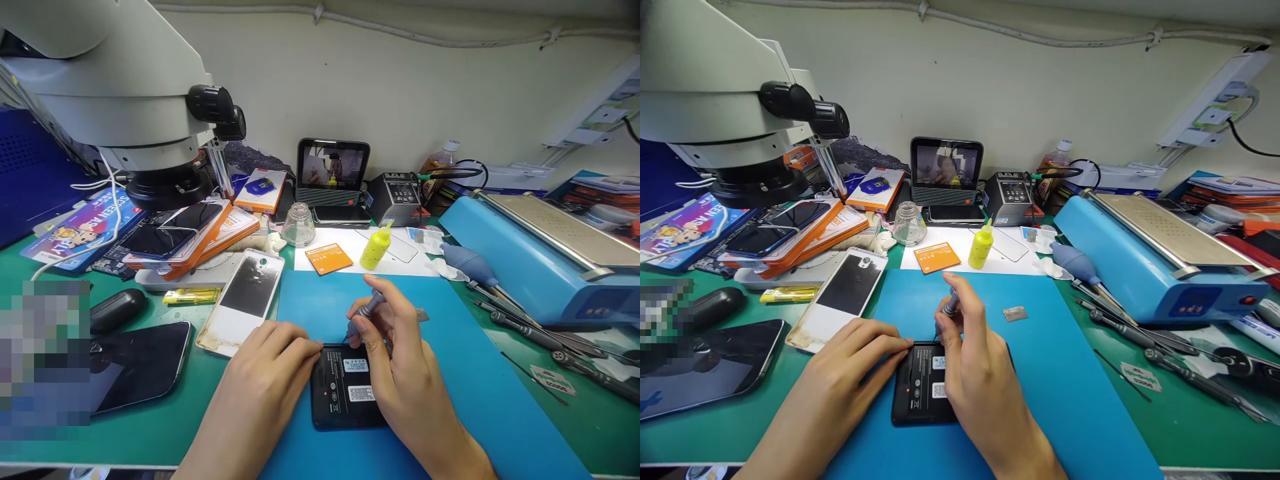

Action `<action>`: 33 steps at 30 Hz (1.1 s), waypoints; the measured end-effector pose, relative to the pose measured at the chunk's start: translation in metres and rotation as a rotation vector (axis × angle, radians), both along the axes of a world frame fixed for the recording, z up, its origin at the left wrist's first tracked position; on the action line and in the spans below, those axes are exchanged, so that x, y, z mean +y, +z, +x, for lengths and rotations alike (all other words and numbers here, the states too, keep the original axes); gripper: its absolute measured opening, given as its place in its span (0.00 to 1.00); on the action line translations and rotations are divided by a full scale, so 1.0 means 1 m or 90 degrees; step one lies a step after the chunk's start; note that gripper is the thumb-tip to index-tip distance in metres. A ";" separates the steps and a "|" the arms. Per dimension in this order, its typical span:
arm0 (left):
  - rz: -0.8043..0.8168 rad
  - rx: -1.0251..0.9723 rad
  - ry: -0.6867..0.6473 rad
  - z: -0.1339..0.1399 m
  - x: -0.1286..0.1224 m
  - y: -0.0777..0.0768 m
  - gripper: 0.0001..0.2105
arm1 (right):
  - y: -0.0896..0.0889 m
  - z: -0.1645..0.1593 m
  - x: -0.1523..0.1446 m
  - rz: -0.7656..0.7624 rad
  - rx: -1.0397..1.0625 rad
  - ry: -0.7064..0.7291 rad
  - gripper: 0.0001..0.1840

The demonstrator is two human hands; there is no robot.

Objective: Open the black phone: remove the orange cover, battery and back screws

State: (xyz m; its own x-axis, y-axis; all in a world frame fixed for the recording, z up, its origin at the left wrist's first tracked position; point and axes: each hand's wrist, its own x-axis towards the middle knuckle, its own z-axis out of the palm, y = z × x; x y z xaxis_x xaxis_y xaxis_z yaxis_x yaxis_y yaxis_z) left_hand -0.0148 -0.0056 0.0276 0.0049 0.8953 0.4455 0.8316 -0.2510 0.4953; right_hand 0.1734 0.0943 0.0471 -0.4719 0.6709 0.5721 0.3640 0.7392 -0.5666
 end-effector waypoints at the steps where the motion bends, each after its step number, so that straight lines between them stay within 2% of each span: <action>1: -0.001 0.002 -0.002 0.000 0.000 0.001 0.08 | 0.000 0.000 0.000 0.004 -0.002 0.000 0.26; 9: -0.019 0.012 0.000 -0.001 0.000 0.002 0.07 | 0.005 -0.001 0.002 0.113 -0.030 0.040 0.26; 18: -0.030 0.018 -0.008 0.000 -0.001 0.004 0.06 | 0.009 -0.006 0.001 0.097 -0.036 0.036 0.20; 27: -0.036 0.012 -0.011 0.001 -0.002 0.004 0.07 | 0.011 -0.014 -0.003 0.082 -0.038 0.071 0.25; 33: -0.040 0.009 -0.007 0.001 -0.002 0.004 0.06 | 0.012 -0.013 0.001 0.142 -0.024 0.074 0.24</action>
State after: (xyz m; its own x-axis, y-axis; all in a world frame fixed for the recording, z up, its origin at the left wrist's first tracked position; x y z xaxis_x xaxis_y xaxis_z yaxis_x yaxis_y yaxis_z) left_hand -0.0140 -0.0075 0.0316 0.0206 0.9211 0.3889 0.8361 -0.2291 0.4984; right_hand 0.1605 0.0951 0.0589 -0.5625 0.4695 0.6806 0.2867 0.8828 -0.3720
